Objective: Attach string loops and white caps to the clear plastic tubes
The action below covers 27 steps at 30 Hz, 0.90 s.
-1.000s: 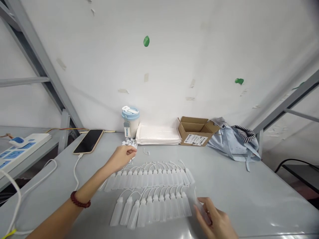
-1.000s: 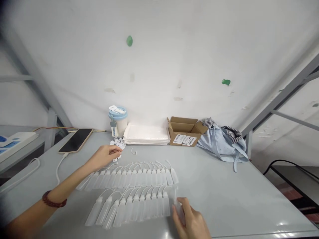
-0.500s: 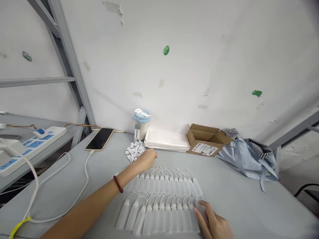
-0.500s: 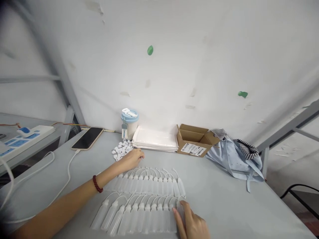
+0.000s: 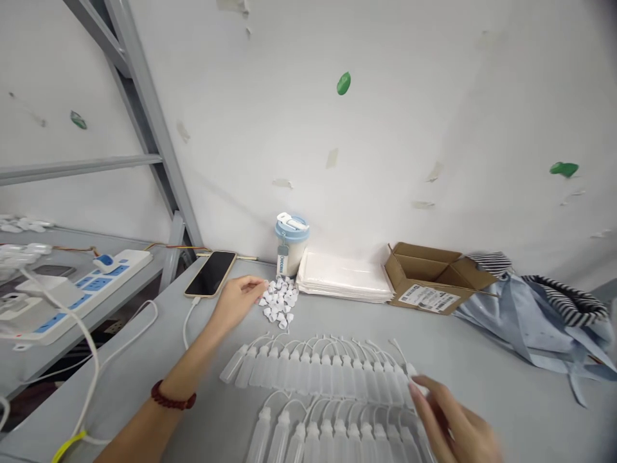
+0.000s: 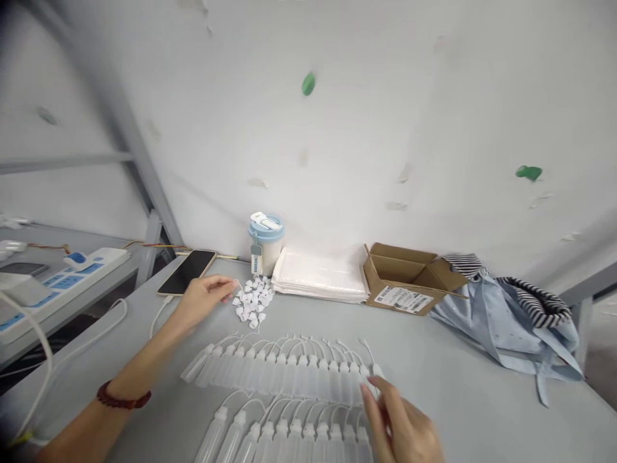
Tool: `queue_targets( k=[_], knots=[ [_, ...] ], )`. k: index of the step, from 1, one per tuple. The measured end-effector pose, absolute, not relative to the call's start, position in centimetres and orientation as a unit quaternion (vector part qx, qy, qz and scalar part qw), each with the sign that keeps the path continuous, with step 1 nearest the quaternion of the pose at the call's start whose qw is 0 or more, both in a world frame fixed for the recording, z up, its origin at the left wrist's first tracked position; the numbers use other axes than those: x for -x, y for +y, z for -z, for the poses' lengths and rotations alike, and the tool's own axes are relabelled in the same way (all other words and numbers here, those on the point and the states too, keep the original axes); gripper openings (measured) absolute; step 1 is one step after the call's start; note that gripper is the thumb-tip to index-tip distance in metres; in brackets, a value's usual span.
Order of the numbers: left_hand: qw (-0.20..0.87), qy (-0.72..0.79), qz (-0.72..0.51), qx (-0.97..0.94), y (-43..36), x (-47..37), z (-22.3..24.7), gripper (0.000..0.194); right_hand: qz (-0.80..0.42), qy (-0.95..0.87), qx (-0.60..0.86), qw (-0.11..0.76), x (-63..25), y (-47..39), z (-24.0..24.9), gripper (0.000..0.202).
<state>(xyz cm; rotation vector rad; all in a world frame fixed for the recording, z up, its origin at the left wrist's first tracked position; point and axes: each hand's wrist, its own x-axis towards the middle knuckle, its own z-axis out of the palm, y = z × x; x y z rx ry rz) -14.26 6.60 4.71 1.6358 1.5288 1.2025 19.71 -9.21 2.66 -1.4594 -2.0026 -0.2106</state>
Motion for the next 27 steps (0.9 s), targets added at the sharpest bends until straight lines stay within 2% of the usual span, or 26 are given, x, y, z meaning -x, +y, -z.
queue_targets(
  k=[3, 6, 7, 12, 18, 27],
  knots=[
    [0.318, 0.571, -0.459, -0.602, 6.6, 13.8, -3.6, 0.033, 0.125, -0.823, 0.493, 0.253, -16.2, -3.8, -4.7, 0.022],
    [0.319, 0.575, -0.466, -0.592, 6.6, 13.4, -2.7, 0.03, 0.169, -0.845, 0.501, 0.084, -12.4, 2.1, -5.3, 0.007],
    [0.317, 0.577, -0.468, -0.59, 6.6, 13.3, -2.5, 0.03, 0.17, -0.845, 0.502, 0.068, -11.4, 3.9, -5.2, 0.005],
    [0.307, 0.582, -0.477, -0.582, 6.8, 13.5, -2.2, 0.029, 0.184, -0.855, 0.483, 0.036, -9.3, 9.8, -3.4, 0.025],
    [0.306, 0.581, -0.482, -0.58, 6.6, 13.8, -2.6, 0.031, 0.174, -0.855, 0.488, 0.022, -11.4, 12.1, -3.1, 0.039],
    [0.326, 0.598, -0.49, -0.544, 7.0, 14.1, -2.6, 0.03, 0.088, -0.872, 0.479, 0.06, -13.1, 13.8, -4.4, 0.037]
  ],
)
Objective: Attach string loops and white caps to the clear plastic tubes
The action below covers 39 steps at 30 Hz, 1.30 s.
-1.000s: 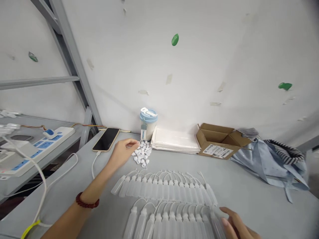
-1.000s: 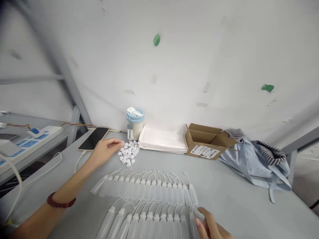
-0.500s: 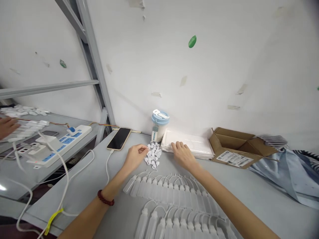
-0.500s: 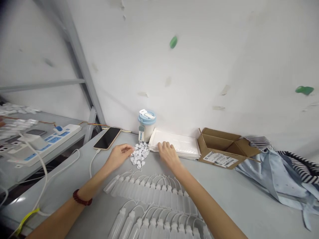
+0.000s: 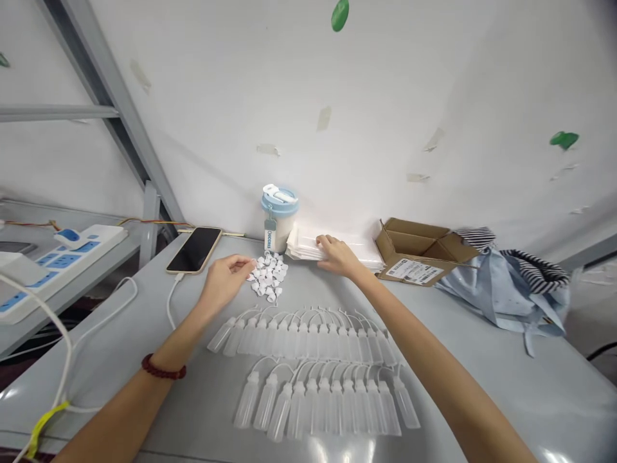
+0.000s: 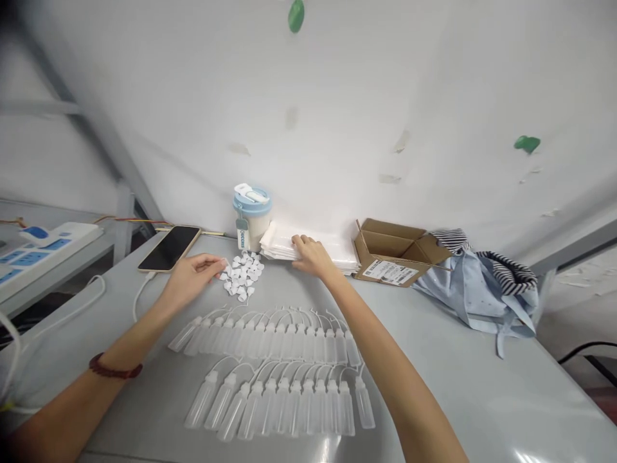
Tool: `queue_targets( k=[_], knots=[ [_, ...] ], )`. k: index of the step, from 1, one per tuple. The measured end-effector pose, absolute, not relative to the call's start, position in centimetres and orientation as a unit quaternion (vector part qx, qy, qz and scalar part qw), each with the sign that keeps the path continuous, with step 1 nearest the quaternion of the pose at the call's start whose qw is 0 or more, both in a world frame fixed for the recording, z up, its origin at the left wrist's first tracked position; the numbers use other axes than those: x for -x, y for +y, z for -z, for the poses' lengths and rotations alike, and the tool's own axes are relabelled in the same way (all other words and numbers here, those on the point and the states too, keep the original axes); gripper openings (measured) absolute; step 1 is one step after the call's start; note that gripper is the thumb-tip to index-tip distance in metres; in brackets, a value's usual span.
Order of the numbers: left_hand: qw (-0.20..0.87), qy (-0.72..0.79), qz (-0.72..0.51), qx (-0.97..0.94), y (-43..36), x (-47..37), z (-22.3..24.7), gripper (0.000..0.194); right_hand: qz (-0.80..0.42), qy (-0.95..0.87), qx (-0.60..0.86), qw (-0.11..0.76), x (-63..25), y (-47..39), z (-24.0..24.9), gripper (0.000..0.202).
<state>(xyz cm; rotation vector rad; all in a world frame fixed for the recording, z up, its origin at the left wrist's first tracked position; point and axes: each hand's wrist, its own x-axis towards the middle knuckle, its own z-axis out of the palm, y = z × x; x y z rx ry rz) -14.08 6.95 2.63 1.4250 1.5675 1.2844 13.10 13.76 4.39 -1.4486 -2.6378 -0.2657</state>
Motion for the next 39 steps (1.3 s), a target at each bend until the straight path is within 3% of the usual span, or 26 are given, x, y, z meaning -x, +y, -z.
queue_targets(
  k=[9, 14, 17, 19, 25, 39],
  knots=[
    [0.351, 0.606, -0.512, -0.497, 6.7, 14.2, -3.9, 0.028, 0.08, -0.874, 0.468, 0.101, -13.8, 12.6, -3.6, 0.035],
    [0.363, 0.602, -0.518, -0.487, 6.3, 14.2, -4.7, 0.028, 0.096, -0.857, 0.476, 0.173, -16.5, 8.3, -4.2, 0.023],
    [0.37, 0.601, -0.513, -0.489, 6.1, 14.1, -4.9, 0.028, 0.103, -0.815, 0.508, 0.26, -21.3, 4.3, -4.0, 0.021],
    [0.374, 0.601, -0.507, -0.492, 6.0, 14.0, -5.0, 0.028, 0.126, -0.708, 0.561, 0.411, -24.8, 1.9, -3.6, 0.022],
    [0.384, 0.602, -0.48, -0.509, 5.7, 13.3, -5.2, 0.025, 0.059, -0.479, 0.639, 0.6, -29.0, -0.8, -3.8, 0.025],
    [0.384, 0.606, -0.471, -0.514, 5.7, 13.6, -5.1, 0.022, 0.057, -0.499, 0.672, 0.543, -27.9, -0.8, -3.9, 0.031]
  ],
)
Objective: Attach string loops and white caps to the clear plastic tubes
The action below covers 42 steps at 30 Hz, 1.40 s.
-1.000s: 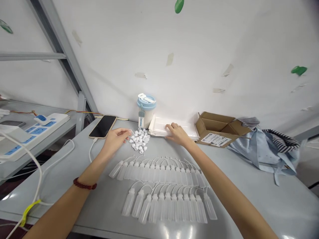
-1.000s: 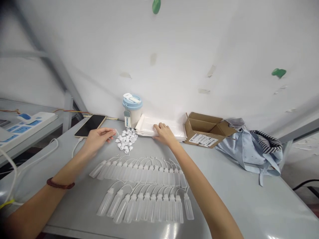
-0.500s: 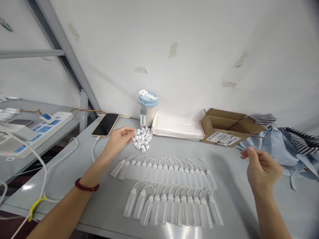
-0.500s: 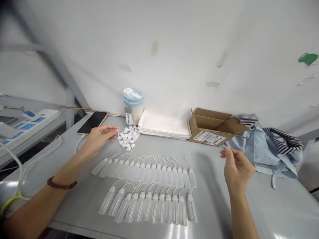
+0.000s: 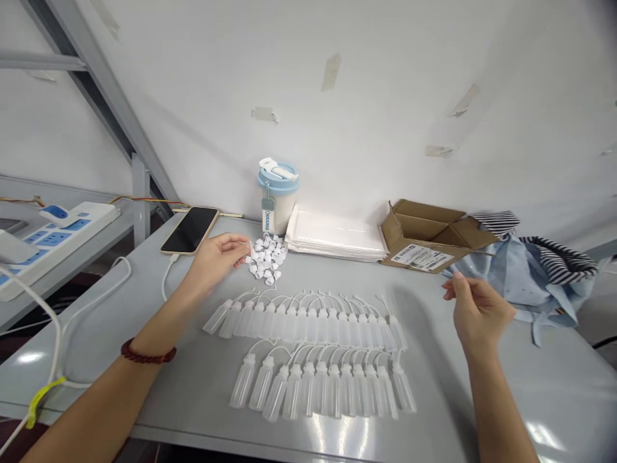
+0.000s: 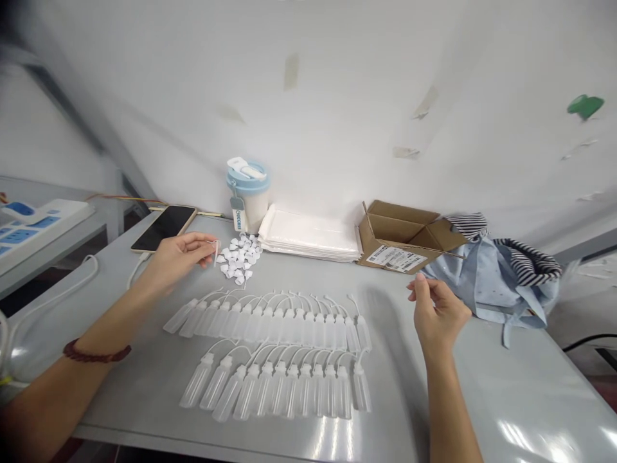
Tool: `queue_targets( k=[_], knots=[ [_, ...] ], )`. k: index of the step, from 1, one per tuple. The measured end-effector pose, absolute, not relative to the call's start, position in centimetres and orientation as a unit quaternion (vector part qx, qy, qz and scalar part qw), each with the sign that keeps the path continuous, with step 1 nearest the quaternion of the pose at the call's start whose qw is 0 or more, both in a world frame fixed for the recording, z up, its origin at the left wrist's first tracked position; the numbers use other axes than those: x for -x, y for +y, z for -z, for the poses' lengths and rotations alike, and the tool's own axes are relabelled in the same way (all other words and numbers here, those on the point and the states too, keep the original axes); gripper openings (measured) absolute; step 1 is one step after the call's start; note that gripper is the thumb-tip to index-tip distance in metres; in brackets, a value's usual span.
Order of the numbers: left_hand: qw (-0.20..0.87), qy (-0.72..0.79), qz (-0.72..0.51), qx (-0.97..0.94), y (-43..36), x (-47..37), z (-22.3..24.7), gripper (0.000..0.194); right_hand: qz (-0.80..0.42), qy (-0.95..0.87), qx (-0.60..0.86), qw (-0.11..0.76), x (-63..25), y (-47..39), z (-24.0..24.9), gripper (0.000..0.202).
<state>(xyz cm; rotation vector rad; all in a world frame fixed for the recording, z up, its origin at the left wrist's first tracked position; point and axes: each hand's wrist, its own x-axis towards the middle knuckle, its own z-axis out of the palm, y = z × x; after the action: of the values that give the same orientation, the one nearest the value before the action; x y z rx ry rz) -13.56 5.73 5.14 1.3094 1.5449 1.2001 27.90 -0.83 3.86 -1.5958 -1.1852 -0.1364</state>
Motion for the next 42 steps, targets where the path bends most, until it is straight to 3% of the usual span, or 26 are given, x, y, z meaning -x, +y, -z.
queue_targets(
  k=[21, 31, 42],
  knots=[
    [0.36, 0.609, -0.463, -0.534, 5.5, 14.1, -5.6, 0.021, 0.07, -0.508, 0.664, 0.545, -27.6, -1.1, -4.2, 0.036],
    [0.256, 0.619, -0.537, -0.512, 4.9, 15.4, -6.8, 0.025, 0.105, -0.47, 0.625, 0.615, -26.6, -1.7, -5.1, 0.027],
    [0.202, 0.696, -0.412, -0.552, 7.2, 17.7, -3.6, 0.024, 0.071, -0.457, 0.613, 0.64, -24.9, -1.6, -5.8, 0.029]
  ],
)
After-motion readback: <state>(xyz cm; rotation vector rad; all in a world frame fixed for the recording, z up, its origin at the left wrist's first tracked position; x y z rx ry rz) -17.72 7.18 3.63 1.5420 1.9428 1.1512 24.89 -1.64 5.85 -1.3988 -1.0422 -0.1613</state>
